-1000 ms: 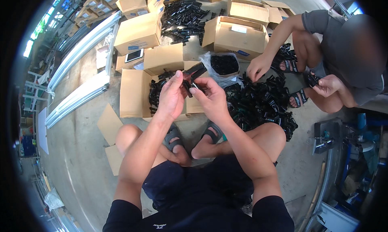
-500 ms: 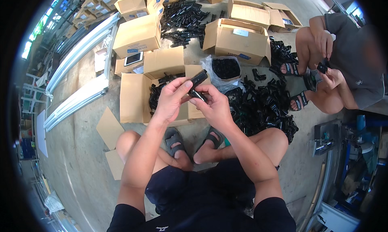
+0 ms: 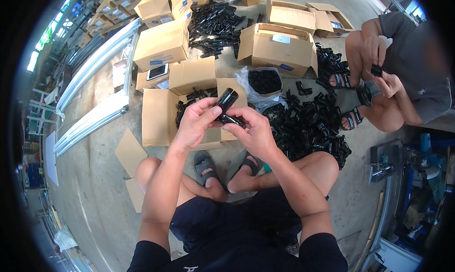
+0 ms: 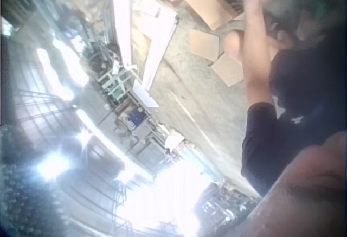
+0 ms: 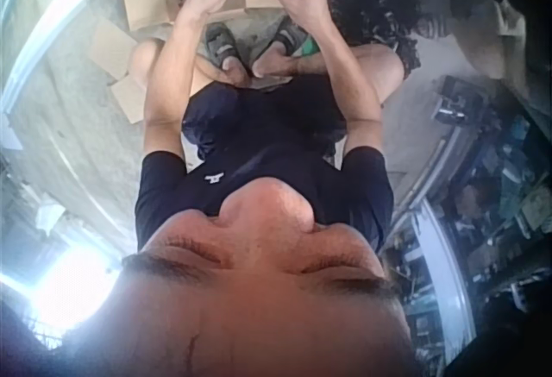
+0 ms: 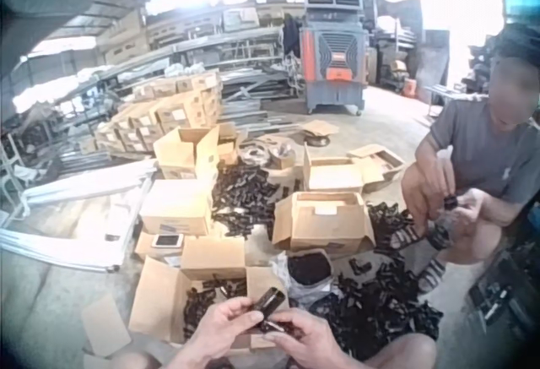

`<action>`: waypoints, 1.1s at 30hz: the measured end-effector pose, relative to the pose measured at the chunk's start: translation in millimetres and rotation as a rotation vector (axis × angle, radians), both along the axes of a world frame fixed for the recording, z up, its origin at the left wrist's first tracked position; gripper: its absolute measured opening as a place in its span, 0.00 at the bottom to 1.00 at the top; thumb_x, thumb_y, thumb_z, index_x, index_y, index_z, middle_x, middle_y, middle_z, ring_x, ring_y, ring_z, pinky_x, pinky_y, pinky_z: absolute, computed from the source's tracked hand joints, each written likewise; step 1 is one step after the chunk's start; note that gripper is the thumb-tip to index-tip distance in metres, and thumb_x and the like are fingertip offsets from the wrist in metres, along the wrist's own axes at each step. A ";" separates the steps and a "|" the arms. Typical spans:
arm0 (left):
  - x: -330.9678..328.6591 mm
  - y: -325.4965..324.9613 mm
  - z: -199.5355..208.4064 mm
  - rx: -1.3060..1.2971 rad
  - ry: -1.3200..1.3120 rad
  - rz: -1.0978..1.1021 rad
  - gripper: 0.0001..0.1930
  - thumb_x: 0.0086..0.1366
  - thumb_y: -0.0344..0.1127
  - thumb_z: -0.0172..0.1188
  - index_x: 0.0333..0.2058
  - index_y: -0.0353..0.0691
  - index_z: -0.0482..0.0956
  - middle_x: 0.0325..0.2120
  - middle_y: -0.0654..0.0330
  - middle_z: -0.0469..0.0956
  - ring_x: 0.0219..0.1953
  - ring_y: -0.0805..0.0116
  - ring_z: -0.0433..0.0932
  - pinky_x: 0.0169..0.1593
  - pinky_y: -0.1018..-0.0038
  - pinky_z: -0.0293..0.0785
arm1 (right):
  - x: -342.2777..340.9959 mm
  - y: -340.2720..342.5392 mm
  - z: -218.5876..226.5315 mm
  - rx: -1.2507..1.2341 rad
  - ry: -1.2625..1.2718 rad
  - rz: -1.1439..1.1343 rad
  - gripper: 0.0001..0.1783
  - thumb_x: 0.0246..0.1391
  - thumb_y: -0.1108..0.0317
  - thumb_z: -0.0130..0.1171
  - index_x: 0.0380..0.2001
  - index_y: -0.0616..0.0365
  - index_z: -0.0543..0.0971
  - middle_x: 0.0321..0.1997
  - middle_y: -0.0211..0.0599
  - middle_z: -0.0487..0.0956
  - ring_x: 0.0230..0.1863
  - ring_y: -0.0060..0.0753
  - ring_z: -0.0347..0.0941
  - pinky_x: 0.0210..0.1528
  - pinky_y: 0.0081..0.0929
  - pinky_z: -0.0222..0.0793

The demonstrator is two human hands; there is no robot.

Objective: The person sits on the floor surrounded by cardboard boxes and repeatedly picks up small black plastic components. They manipulate the parts by hand, snapping pieces together and separating them, then place the items back into the boxes or onto the floor.

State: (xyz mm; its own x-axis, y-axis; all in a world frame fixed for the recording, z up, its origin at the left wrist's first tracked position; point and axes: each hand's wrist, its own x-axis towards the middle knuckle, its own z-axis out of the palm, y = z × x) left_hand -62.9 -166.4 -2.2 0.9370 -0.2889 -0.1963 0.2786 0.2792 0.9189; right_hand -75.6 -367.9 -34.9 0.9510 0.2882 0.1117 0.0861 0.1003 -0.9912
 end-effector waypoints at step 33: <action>6.8 17.9 6.3 0.742 -0.391 0.284 0.19 0.56 0.26 0.73 0.46 0.30 0.80 0.33 0.55 0.83 0.32 0.69 0.81 0.38 0.73 0.78 | 234.1 -69.0 -223.5 -1.572 0.034 -0.177 0.15 0.61 0.62 0.55 0.46 0.56 0.83 0.53 0.47 0.80 0.58 0.48 0.75 0.56 0.45 0.75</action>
State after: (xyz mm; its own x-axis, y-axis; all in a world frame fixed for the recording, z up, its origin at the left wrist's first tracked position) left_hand -56.1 -148.5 4.1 0.9932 0.0398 0.1092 -0.0828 -0.4163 0.9054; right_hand 158.4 -436.9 -258.4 0.9796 -0.0195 -0.2000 -0.0389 -0.9948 -0.0936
